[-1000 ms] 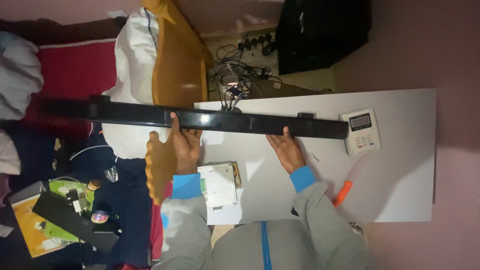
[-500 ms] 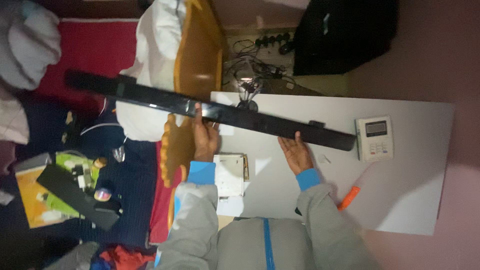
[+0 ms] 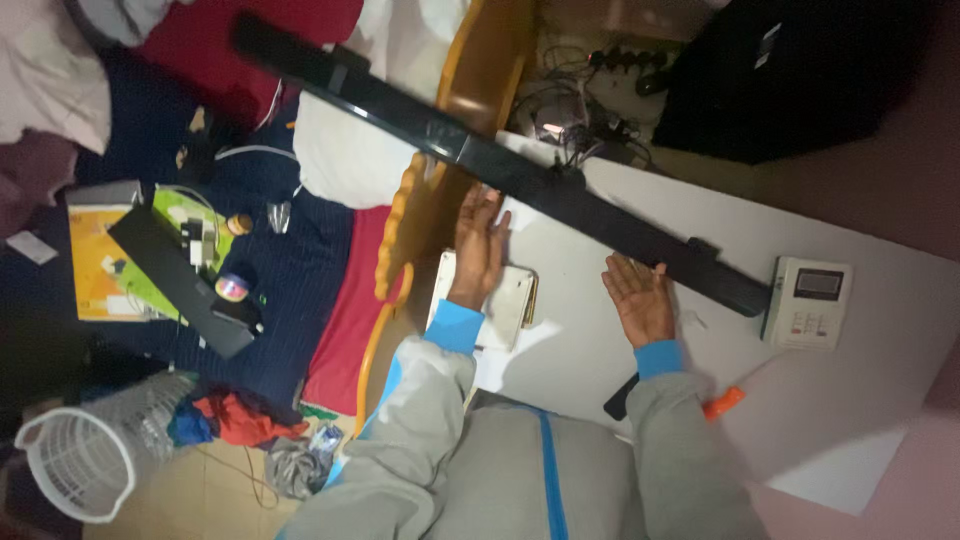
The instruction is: The person handles a black soundbar and a white electronic unit while standing near a desk and a bed. They use scissors to open a small item and move objects including a keyboard and various cables within the workspace.
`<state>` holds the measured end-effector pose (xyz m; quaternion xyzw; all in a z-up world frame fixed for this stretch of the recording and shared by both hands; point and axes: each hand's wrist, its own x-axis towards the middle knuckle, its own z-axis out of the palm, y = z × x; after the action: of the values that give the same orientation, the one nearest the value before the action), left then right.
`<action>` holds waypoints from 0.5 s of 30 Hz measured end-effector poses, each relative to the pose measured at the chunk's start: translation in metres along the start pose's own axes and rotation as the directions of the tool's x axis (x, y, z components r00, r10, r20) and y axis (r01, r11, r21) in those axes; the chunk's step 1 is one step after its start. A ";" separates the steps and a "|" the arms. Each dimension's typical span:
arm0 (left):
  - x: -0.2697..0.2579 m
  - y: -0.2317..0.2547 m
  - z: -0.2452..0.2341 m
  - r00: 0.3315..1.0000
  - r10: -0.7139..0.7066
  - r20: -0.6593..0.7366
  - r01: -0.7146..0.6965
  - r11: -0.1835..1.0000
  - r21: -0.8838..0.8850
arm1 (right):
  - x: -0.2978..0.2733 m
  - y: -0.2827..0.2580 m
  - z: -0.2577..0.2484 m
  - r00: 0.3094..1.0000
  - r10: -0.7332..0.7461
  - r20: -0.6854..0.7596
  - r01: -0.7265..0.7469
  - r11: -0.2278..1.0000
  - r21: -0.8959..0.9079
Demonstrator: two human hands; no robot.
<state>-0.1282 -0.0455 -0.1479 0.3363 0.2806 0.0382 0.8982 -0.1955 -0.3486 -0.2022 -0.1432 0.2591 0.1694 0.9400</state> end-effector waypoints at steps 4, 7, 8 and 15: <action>-0.064 0.007 0.015 1.000 -0.018 -0.011 0.019 0.999 0.038 | -0.023 0.005 0.011 0.999 -0.051 -0.012 0.045 0.960 -0.277; -0.108 0.010 0.015 0.997 -0.055 0.046 0.056 0.998 -0.017 | -0.040 0.011 0.013 0.998 -0.037 -0.052 0.018 0.946 -0.324; -0.120 0.011 0.011 0.993 -0.100 0.058 0.094 0.992 0.089 | -0.047 0.013 0.012 0.999 -0.005 -0.038 -0.008 0.943 -0.334; -0.223 -0.014 -0.021 0.952 -0.304 0.045 0.266 0.888 0.376 | -0.141 0.015 -0.008 0.996 0.069 -0.055 -0.087 0.874 -0.479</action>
<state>-0.3285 -0.1011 -0.0632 0.4541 0.2824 -0.1644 0.8288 -0.3187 -0.3723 -0.1358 -0.3644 0.2315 0.2635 0.8627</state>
